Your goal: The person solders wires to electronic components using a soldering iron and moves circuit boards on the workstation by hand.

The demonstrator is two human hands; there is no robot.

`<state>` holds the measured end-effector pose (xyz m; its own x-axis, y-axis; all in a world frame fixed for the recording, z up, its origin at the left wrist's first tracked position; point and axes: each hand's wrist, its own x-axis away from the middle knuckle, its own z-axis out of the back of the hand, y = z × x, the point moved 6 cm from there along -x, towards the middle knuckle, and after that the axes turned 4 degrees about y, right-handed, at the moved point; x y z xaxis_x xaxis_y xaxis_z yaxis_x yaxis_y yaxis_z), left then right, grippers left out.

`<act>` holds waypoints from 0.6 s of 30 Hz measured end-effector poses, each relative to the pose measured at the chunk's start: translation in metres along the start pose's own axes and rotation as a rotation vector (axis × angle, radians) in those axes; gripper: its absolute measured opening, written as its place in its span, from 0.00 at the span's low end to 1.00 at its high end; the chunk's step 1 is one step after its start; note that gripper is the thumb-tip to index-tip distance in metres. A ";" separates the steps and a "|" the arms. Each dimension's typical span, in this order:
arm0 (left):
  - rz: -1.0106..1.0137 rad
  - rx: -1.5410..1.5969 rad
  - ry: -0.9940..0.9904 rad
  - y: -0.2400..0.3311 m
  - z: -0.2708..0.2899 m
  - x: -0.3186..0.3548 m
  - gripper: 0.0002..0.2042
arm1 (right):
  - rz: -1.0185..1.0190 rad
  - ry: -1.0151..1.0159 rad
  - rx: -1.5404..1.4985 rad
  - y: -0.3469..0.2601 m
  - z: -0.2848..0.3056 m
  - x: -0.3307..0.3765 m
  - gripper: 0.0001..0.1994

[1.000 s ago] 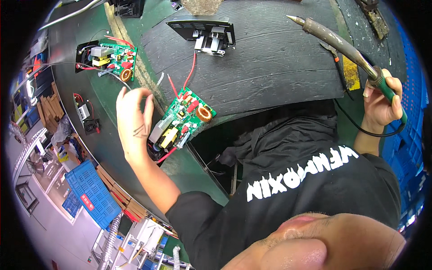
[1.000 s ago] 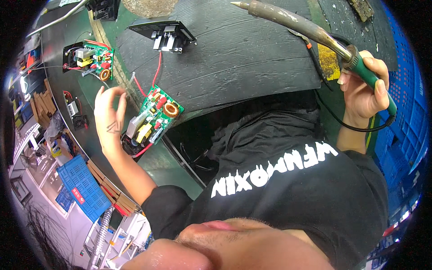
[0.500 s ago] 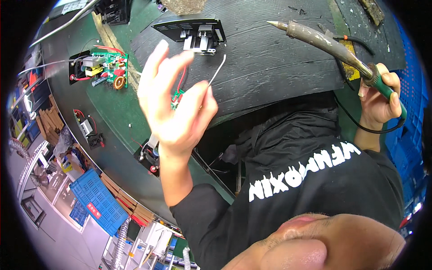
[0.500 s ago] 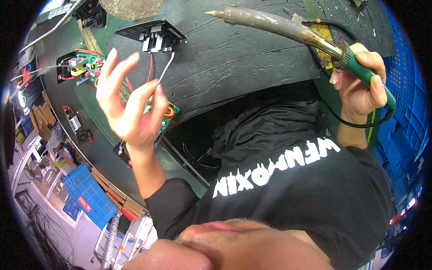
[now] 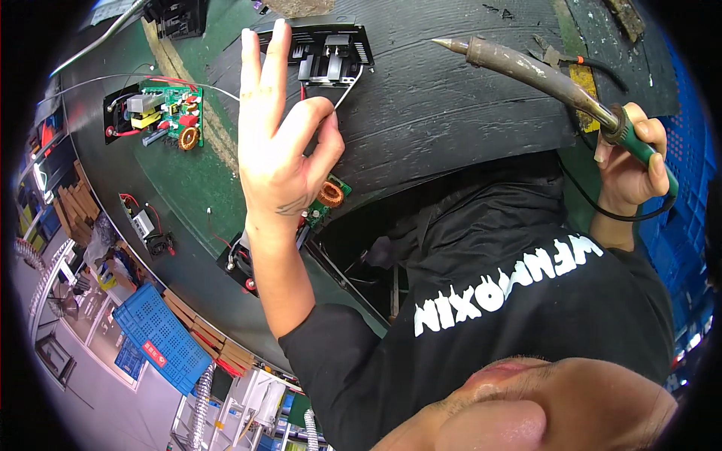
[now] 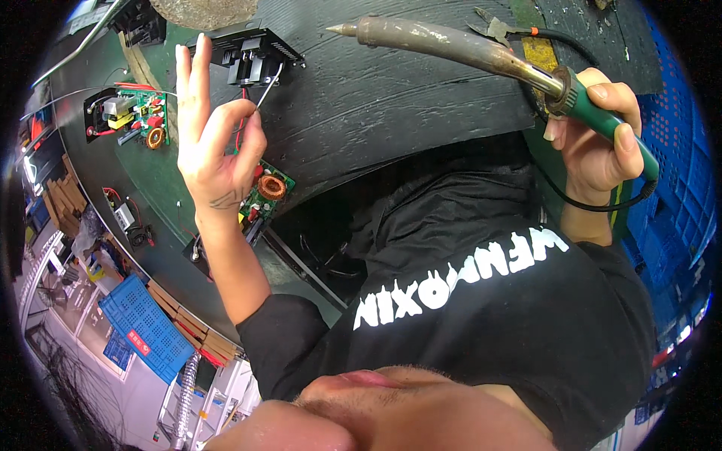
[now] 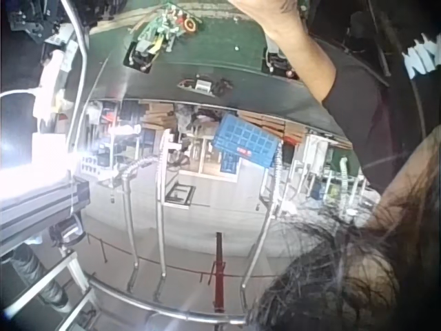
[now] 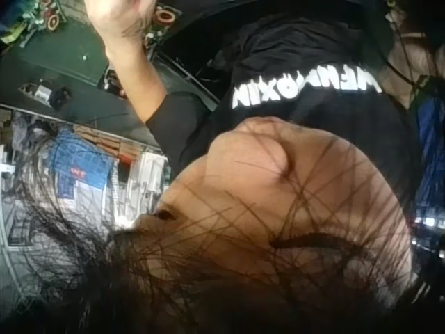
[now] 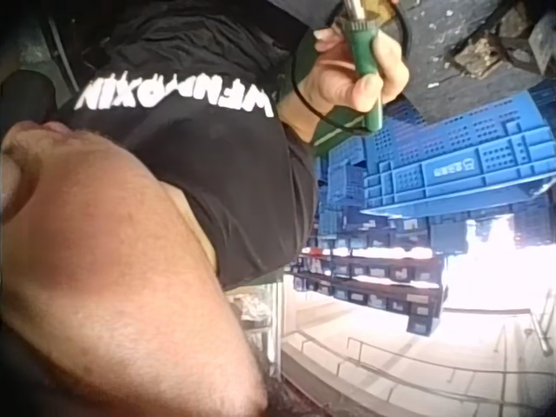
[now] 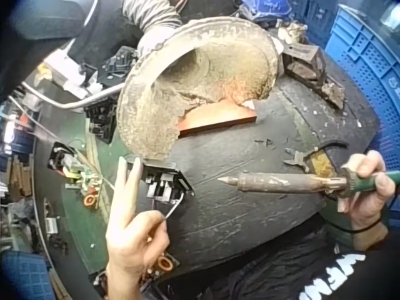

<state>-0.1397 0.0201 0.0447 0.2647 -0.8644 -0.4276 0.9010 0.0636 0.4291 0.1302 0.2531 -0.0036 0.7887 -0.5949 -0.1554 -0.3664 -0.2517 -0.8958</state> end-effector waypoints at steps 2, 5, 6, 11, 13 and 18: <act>0.003 -0.011 -0.026 0.000 0.002 -0.002 0.05 | -0.005 -0.015 0.000 0.002 -0.004 -0.002 0.23; 0.005 -0.021 -0.067 0.001 0.003 -0.004 0.05 | 0.058 -0.037 0.009 0.001 -0.007 -0.002 0.24; 0.008 -0.019 -0.067 0.001 0.004 -0.004 0.05 | 0.021 -0.037 0.019 0.003 -0.007 -0.001 0.23; -0.013 -0.047 -0.140 0.003 0.006 -0.008 0.08 | 0.004 -0.059 0.050 0.006 -0.018 -0.005 0.22; 0.004 -0.041 -0.143 0.005 0.008 -0.007 0.06 | -0.009 -0.080 0.087 0.009 -0.024 -0.005 0.21; -0.004 -0.107 -0.133 0.012 0.005 -0.012 0.05 | -0.005 -0.072 0.103 0.022 -0.039 -0.006 0.20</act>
<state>-0.1334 0.0290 0.0587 0.2197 -0.9227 -0.3168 0.9351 0.1067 0.3379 0.0983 0.2210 -0.0061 0.8250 -0.5368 -0.1767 -0.3125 -0.1729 -0.9340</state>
